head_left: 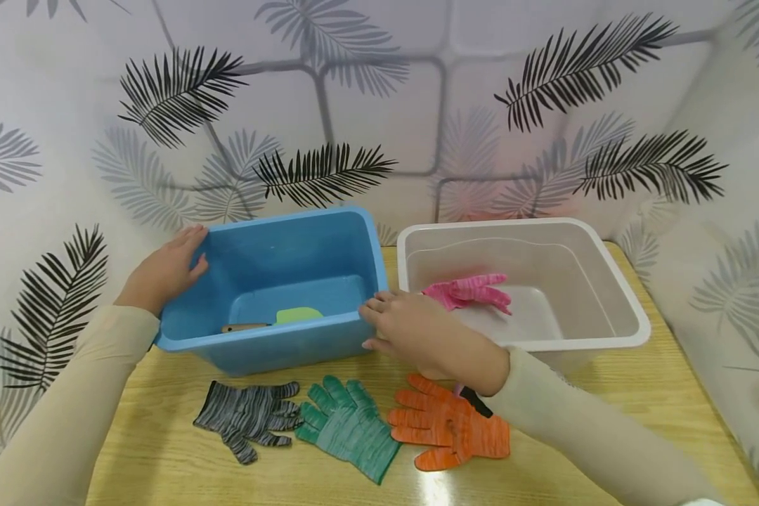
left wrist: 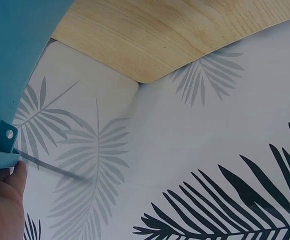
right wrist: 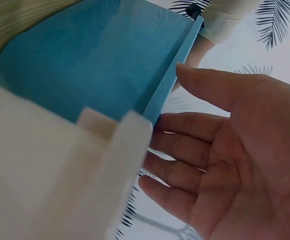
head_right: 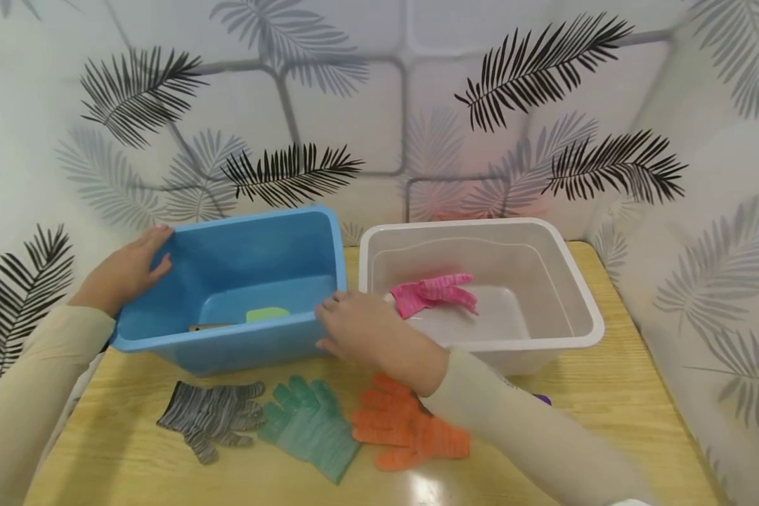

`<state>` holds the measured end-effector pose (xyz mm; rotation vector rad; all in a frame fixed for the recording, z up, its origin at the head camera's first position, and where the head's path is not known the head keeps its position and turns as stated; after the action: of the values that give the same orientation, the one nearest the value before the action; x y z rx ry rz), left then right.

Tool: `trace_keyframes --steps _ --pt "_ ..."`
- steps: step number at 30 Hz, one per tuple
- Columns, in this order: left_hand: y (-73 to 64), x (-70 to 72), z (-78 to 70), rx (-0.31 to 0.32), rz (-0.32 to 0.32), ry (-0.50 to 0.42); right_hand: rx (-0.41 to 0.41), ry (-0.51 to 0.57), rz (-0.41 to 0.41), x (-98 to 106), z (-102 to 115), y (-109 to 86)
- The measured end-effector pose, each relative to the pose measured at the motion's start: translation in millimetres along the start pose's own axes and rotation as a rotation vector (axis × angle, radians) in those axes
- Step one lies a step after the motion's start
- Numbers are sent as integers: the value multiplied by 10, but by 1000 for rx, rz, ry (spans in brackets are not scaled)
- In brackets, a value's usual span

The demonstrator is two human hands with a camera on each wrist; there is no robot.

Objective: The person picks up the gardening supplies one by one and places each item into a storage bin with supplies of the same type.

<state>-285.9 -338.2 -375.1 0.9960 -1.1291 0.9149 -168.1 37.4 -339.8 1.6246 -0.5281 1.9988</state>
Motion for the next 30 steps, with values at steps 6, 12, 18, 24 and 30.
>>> trace_keyframes --steps 6,12,18,24,30 --pt "-18 -1 9 28 15 16 6 -27 -57 -105 37 -98" --pt "-27 31 -26 13 10 24 15 -26 -143 -189 84 -156" --pt "-12 40 -81 -9 -6 17 -11 17 -230 -292 103 -241" --pt "-10 30 -119 -20 -2 21 -10 37 -325 -367 136 -317" --pt "3 25 -147 -31 -10 25 22 17 -375 -414 158 -371"
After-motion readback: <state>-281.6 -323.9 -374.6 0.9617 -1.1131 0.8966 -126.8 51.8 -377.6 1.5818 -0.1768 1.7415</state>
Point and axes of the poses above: each hand's wrist, its own y-axis towards the middle knuckle, its own x-axis out of the back of the hand, z = x × y, the point moved 3 cm from there along y, towards the middle knuckle, and after that the axes turned 13 degrees about y, right-handed, at the moved point
